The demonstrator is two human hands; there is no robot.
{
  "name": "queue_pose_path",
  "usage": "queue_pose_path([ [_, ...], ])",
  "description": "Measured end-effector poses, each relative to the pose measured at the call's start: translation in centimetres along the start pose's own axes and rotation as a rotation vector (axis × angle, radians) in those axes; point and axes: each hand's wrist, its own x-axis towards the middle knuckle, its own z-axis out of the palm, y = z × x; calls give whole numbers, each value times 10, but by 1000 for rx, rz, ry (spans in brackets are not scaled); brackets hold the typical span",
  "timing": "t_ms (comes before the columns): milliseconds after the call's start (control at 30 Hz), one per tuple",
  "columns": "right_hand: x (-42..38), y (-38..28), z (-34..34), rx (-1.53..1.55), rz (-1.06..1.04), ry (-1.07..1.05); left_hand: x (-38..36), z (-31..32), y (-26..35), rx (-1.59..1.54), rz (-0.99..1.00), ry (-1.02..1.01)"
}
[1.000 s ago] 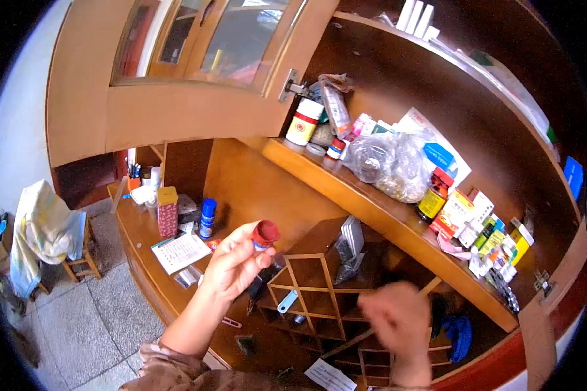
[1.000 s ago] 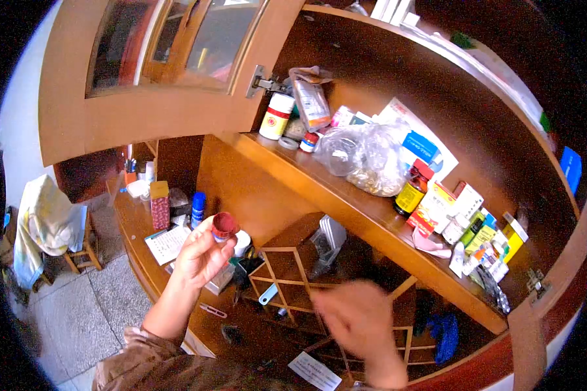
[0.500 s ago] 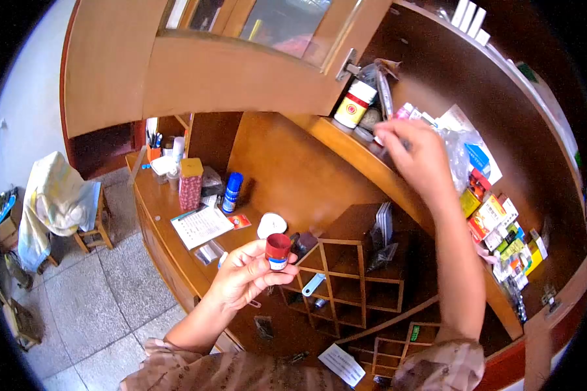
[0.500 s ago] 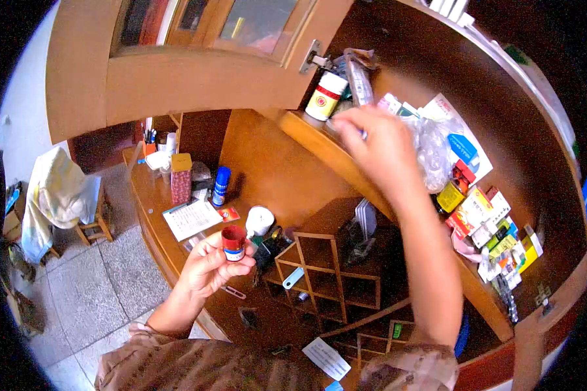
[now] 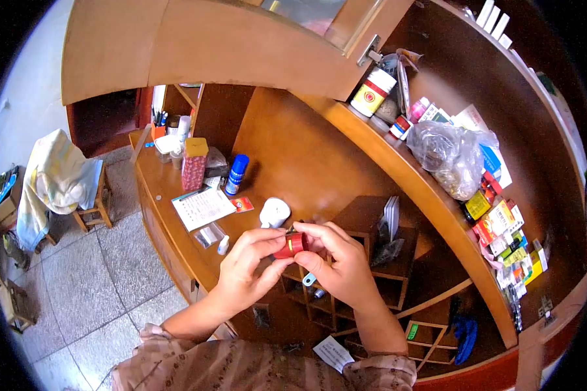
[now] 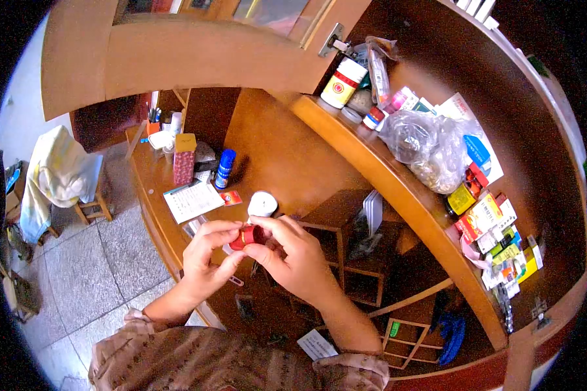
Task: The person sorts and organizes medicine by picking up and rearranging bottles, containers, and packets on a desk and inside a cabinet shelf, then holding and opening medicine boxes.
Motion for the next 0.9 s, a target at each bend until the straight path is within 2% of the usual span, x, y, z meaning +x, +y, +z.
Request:
queue_pose_path([
  [167,-4,2,-4,-51,-34,-37,-3,0,6,-13,-4,-6],
  [267,-7,-1,-10,-77,-58,-88,-7,-5,8,-82,-113,-69],
  [333,-9,-2,-13,-71,-77,-147,-11,-7,10,-531,-486,-127],
  [367,-9,-1,-14,-71,-80,-151,-11,-5,11,-773,-554,-72],
  [400,-9,0,-14,-39,-143,-171,-12,-6,11,-772,-554,-66],
  [467,-9,4,-17,-4,-207,-195,-11,-12,8,-962,-642,-213],
  [533,-10,7,-21,-18,-294,-226,-15,-13,3,-980,-644,-237],
  [600,-10,4,-26,-6,-289,-209,-16,-16,4,-987,-750,-264],
  [800,-12,0,-26,36,-262,-181,-18,-10,13,-1074,-754,-174],
  [900,-14,4,-27,28,-280,-193,-17,-15,16,-1058,-790,-197],
])
